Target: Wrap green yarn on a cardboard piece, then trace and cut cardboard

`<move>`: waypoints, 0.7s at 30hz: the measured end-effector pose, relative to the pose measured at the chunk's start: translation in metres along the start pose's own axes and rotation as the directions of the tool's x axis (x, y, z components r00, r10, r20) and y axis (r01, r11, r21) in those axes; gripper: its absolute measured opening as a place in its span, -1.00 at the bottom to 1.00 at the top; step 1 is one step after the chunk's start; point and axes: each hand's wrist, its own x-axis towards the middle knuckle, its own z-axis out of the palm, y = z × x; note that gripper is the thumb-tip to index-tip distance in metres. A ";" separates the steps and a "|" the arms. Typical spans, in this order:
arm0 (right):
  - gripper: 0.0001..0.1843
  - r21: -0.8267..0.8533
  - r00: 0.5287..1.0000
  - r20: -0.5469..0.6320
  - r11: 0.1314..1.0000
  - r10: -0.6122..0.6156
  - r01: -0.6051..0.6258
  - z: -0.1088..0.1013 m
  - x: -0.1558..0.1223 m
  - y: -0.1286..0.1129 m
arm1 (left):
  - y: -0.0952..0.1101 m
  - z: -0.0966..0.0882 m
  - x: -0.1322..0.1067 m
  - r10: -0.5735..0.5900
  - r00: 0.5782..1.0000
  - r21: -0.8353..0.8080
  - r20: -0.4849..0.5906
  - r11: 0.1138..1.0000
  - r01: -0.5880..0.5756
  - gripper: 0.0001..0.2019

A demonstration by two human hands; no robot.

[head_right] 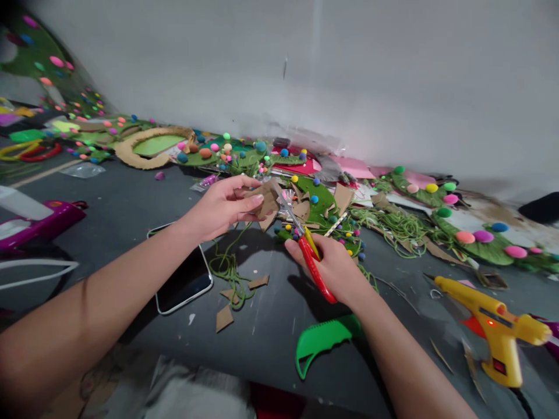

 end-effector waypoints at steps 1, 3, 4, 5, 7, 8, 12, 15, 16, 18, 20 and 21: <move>-0.39 0.001 1.000 0.000 1.000 -0.002 0.002 0.000 0.000 0.001 | 0.000 0.000 0.000 0.001 1.000 0.003 0.001 1.000 -0.001 -0.66; -0.39 0.003 1.000 -0.001 1.000 -0.007 0.007 0.000 0.000 0.002 | -0.001 -0.001 0.000 0.005 1.000 0.006 0.005 1.000 -0.005 -0.67; -0.39 0.004 1.000 -0.003 1.000 -0.011 0.011 0.001 0.000 0.002 | -0.001 -0.001 0.000 0.007 1.000 0.008 0.006 1.000 -0.007 -0.67; -0.39 0.006 1.000 -0.003 1.000 -0.014 0.014 0.001 0.000 0.003 | -0.001 -0.001 0.001 0.010 1.000 0.008 0.007 1.000 -0.010 -0.67; -0.38 0.013 1.000 -0.002 1.000 -0.022 0.022 0.001 0.001 0.002 | -0.001 -0.001 0.001 0.013 1.000 0.008 0.010 1.000 -0.013 -0.67; -0.38 0.017 1.000 -0.001 1.000 -0.025 0.025 0.001 0.001 0.002 | -0.002 0.000 0.001 0.015 1.000 0.006 0.012 1.000 -0.015 -0.66; -0.37 0.030 1.000 0.008 0.999 -0.029 0.029 0.000 0.000 -0.002 | -0.004 0.001 0.001 0.014 1.000 -0.005 0.025 1.000 -0.014 -0.65; -0.37 0.035 0.999 0.013 0.999 -0.033 0.032 -0.001 0.000 -0.003 | -0.006 0.002 0.001 0.014 0.999 -0.006 0.031 1.000 -0.014 -0.64; -0.37 0.036 0.999 0.014 0.999 -0.035 0.035 -0.001 0.001 -0.003 | -0.006 0.002 0.001 0.015 0.999 -0.006 0.030 1.000 -0.015 -0.63; -0.37 0.036 0.999 0.014 0.999 -0.038 0.037 -0.001 0.001 -0.002 | -0.007 0.003 0.001 0.017 0.999 -0.005 0.030 1.000 -0.017 -0.63; -0.36 0.030 0.999 0.009 0.999 -0.037 0.037 -0.001 0.002 -0.001 | -0.007 0.004 0.001 0.017 0.999 -0.004 0.028 1.000 -0.017 -0.64; -0.35 0.024 0.999 0.003 0.999 -0.033 0.033 0.000 0.002 0.000 | -0.007 0.005 0.001 0.015 1.000 -0.004 0.026 1.000 -0.014 -0.64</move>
